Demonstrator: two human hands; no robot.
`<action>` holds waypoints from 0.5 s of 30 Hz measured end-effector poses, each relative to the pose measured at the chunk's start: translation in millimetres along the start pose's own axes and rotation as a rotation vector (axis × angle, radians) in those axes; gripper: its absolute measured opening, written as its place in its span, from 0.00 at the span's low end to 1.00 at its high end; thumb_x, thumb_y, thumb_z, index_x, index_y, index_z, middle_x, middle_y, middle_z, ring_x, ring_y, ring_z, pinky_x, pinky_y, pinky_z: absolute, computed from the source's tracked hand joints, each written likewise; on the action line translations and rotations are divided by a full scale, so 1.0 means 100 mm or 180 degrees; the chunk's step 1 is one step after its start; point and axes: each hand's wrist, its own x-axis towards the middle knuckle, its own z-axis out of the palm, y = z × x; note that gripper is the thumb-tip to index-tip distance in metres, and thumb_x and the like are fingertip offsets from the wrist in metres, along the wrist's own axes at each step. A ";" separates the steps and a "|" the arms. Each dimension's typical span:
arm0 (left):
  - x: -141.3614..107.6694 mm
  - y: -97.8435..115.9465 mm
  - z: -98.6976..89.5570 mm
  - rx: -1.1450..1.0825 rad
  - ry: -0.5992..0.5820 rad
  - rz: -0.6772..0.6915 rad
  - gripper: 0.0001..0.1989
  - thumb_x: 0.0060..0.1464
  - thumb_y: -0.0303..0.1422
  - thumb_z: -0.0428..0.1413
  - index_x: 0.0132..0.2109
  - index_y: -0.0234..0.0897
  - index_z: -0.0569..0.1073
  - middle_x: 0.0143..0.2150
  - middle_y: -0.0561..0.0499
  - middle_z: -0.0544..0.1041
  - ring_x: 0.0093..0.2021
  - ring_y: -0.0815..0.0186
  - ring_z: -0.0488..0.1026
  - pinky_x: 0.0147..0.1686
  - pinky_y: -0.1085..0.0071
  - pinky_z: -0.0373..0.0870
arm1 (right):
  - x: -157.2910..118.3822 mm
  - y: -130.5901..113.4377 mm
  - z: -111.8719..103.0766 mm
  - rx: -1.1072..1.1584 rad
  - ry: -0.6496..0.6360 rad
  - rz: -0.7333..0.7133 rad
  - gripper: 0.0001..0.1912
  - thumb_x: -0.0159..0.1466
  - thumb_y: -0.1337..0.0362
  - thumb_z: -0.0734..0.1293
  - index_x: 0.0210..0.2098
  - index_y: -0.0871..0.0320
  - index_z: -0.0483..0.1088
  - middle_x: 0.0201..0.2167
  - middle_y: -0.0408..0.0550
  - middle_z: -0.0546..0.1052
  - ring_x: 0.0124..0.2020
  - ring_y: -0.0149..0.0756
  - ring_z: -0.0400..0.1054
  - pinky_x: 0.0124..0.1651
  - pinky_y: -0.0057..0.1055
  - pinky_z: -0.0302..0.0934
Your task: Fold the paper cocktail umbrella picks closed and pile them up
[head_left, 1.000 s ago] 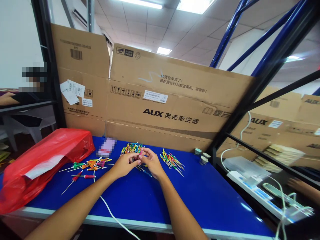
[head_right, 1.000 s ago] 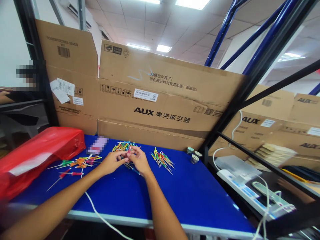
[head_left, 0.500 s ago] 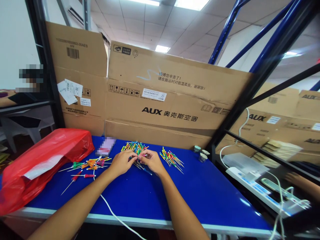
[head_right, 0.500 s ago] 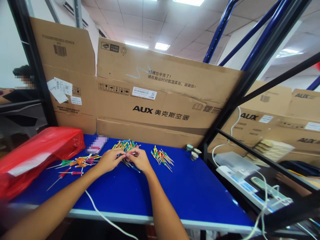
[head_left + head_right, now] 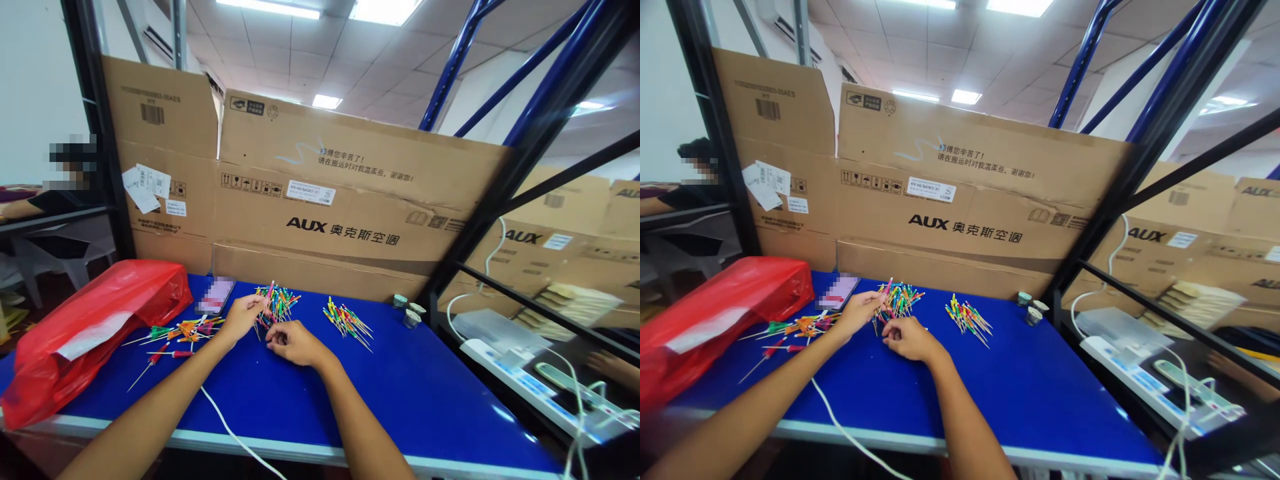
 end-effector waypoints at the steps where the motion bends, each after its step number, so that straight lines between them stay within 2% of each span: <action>1: 0.00 0.01 0.00 -0.0058 0.0003 -0.0071 0.22 0.53 0.48 0.58 0.39 0.32 0.79 0.28 0.48 0.80 0.18 0.71 0.65 0.18 0.76 0.56 | 0.00 -0.02 0.00 -0.0068 -0.0009 -0.0012 0.08 0.58 0.61 0.71 0.36 0.58 0.77 0.21 0.41 0.73 0.22 0.30 0.64 0.26 0.24 0.56; 4: 0.00 0.02 -0.02 -0.0146 -0.0073 -0.0217 0.22 0.53 0.49 0.58 0.41 0.31 0.78 0.29 0.49 0.79 0.16 0.74 0.60 0.16 0.77 0.51 | 0.01 -0.04 -0.06 -0.0061 0.0352 -0.0104 0.12 0.61 0.56 0.70 0.38 0.57 0.78 0.24 0.43 0.76 0.24 0.32 0.66 0.28 0.26 0.57; 7: -0.02 0.00 0.01 -0.0111 -0.0302 -0.0298 0.22 0.53 0.48 0.58 0.42 0.32 0.77 0.31 0.48 0.80 0.16 0.74 0.60 0.16 0.77 0.52 | 0.04 -0.03 -0.13 0.0167 0.0974 -0.0151 0.15 0.65 0.52 0.66 0.40 0.55 0.78 0.32 0.46 0.79 0.30 0.36 0.69 0.33 0.28 0.61; 9: -0.03 -0.02 0.04 -0.0065 -0.0555 -0.0314 0.22 0.54 0.48 0.58 0.42 0.32 0.77 0.32 0.47 0.81 0.16 0.75 0.61 0.16 0.77 0.53 | 0.06 0.00 -0.14 0.0297 0.1227 -0.0140 0.16 0.66 0.51 0.64 0.38 0.55 0.77 0.34 0.48 0.79 0.33 0.38 0.70 0.35 0.30 0.63; 12: -0.05 -0.04 0.08 0.0033 -0.0865 -0.0295 0.21 0.55 0.48 0.57 0.42 0.32 0.76 0.32 0.48 0.80 0.16 0.74 0.63 0.17 0.77 0.56 | 0.09 0.06 -0.12 0.0302 0.1410 -0.0061 0.16 0.64 0.50 0.66 0.32 0.57 0.76 0.29 0.47 0.78 0.30 0.37 0.68 0.33 0.29 0.62; 15: -0.05 -0.04 0.08 0.0059 -0.0981 -0.0209 0.21 0.55 0.48 0.57 0.42 0.32 0.76 0.32 0.48 0.80 0.16 0.74 0.64 0.17 0.77 0.57 | 0.10 0.10 -0.11 0.0197 0.1592 0.0021 0.16 0.63 0.50 0.67 0.30 0.57 0.74 0.25 0.45 0.75 0.27 0.34 0.64 0.30 0.28 0.60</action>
